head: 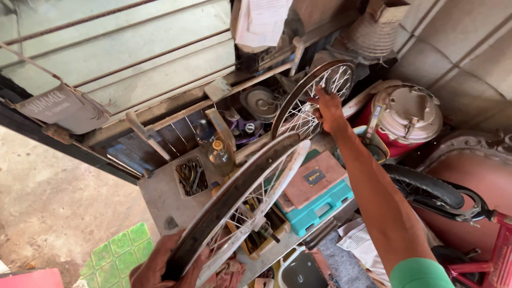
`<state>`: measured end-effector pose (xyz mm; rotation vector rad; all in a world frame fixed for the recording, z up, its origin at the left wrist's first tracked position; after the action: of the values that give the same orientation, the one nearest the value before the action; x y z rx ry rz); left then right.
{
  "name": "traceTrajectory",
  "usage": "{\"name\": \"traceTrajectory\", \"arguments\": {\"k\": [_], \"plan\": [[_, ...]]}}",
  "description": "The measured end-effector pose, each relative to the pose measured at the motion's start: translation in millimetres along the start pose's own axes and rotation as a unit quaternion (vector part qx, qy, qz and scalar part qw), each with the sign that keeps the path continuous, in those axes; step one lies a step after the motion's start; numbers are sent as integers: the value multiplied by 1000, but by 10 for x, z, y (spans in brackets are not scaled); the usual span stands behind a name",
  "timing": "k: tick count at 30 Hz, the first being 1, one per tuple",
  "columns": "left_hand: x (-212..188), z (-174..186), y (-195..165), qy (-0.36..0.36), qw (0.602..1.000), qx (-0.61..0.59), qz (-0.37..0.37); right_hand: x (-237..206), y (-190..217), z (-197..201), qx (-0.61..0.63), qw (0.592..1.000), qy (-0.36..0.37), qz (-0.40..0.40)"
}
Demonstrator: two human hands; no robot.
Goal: The person wipes a bicycle wheel with a cloth, rotating it to clean the rim and spokes. They then pick up a second wheel and continue wiping it in the same manner.
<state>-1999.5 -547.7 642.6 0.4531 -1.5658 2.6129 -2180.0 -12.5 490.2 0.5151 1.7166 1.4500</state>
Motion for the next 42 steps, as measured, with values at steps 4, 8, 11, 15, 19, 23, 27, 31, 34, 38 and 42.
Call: {"name": "traceTrajectory", "arguments": {"k": [4, 8, 11, 15, 19, 23, 27, 31, 34, 38, 42], "plan": [[233, 70, 139, -17, 999, -1, 37, 65, 33, -234, 10, 999, 40, 1], [365, 87, 20, -78, 996, -21, 23, 92, -30, -298, 16, 999, 33, -24], [457, 49, -41, -55, 997, -19, 55, 121, -92, -268, 45, 997, 39, -43], [531, -37, -45, -64, 988, -65, 126, 197, -155, -167, 122, 986, 80, -82], [554, -138, -105, -80, 989, -95, 77, 376, -140, 167, 89, 994, -7, -67], [574, -207, -146, -87, 993, -63, 40, 492, 62, 559, 83, 994, -60, -21], [579, -329, -246, -64, 990, -119, 51, 385, 377, 765, 144, 989, -2, -17], [626, -441, -416, -38, 994, -102, 19, -46, 839, 941, 142, 990, 17, 14], [705, -555, -539, -19, 993, -112, -19, -572, 1230, 1160, 126, 992, 18, 14], [822, -842, -661, 11, 983, -179, -30, -1399, 1760, 1646, 83, 994, -37, 56], [988, -1314, -830, 40, 982, -159, -95, -2127, 2140, 2130, 60, 994, -34, 84]]}}
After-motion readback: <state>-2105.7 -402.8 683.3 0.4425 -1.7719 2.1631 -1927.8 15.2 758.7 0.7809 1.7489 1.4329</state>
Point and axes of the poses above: each hand's wrist, its own x-axis towards the middle knuckle, its own z-axis out of the back of the hand, y = z × x, the point moved 6 cm from there along x, towards the middle knuckle, and after that the axes turned 14 degrees about -y, right-handed, at the moved point
